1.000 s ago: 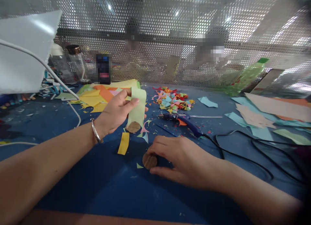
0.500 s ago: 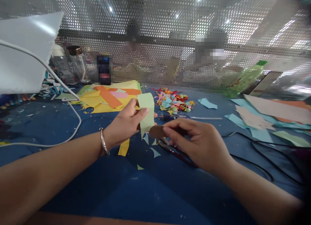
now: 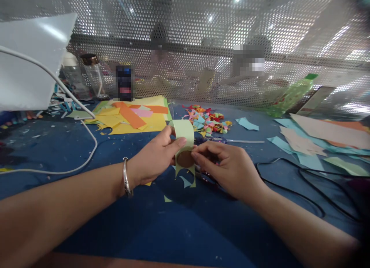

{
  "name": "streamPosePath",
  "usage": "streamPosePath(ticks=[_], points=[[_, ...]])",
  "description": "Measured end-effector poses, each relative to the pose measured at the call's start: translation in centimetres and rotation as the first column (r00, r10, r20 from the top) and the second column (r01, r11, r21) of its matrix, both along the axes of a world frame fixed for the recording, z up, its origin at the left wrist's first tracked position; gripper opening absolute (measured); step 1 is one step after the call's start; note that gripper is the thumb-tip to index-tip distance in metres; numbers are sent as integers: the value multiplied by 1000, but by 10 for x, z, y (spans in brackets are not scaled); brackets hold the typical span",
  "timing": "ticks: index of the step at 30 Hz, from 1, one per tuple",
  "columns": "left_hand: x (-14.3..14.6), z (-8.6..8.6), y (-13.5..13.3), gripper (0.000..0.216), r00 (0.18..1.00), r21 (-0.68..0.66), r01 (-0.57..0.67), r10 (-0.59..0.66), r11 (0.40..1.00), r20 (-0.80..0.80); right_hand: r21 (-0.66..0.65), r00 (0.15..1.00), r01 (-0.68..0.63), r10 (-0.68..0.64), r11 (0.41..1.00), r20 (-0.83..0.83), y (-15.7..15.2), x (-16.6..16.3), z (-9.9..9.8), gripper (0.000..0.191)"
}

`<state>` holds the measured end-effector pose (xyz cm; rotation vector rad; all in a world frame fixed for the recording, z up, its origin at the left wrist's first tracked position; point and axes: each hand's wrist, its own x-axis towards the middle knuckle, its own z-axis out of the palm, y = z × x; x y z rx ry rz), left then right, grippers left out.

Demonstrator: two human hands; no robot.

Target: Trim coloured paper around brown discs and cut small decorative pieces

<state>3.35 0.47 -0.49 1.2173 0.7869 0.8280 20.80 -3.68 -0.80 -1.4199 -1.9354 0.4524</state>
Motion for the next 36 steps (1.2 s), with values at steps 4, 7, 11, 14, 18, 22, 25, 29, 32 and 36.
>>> streamPosePath(ticks=[4, 7, 11, 14, 18, 22, 25, 29, 32, 36], points=[[0, 3, -1, 28, 999, -42, 27, -25, 999, 40, 6, 1000, 10, -10, 1000, -5, -1, 0, -1, 17], [-1, 4, -2, 42, 995, -10, 77, -76, 997, 66, 24, 1000, 13, -12, 1000, -16, -2, 0, -1, 18], [-2, 4, -3, 44, 989, 50, 124, -128, 991, 80, 15, 998, 48, -47, 999, -34, 0, 0, -1, 19], [-3, 4, -3, 42, 985, 107, 122, -133, 987, 106, -45, 995, 72, -75, 996, -72, 3, 3, -1, 21], [-4, 5, -3, 48, 985, 158, 128, -144, 979, 95, -165, 991, -16, -6, 986, -131, 6, 5, 1, 24], [-6, 5, -5, 55, 985, 173, 150, -162, 974, 60, -59, 990, -49, 40, 997, -138, 4, 3, 4, 21], [-6, 3, -4, 53, 994, 90, 88, -93, 992, 54, -1, 990, -33, 33, 999, -134, 3, 1, 4, 20], [-5, 2, -2, 29, 995, -115, 101, -99, 988, 17, 15, 993, 14, -13, 1000, -119, 4, 4, 0, 21], [-5, 4, 0, 18, 1000, -89, 25, -24, 996, 9, 31, 996, 33, -30, 999, -84, 5, 9, 0, 20], [-7, 6, 6, 10, 987, -53, -159, 159, 986, -20, -132, 989, -43, 61, 990, 134, 6, 17, 7, 23]])
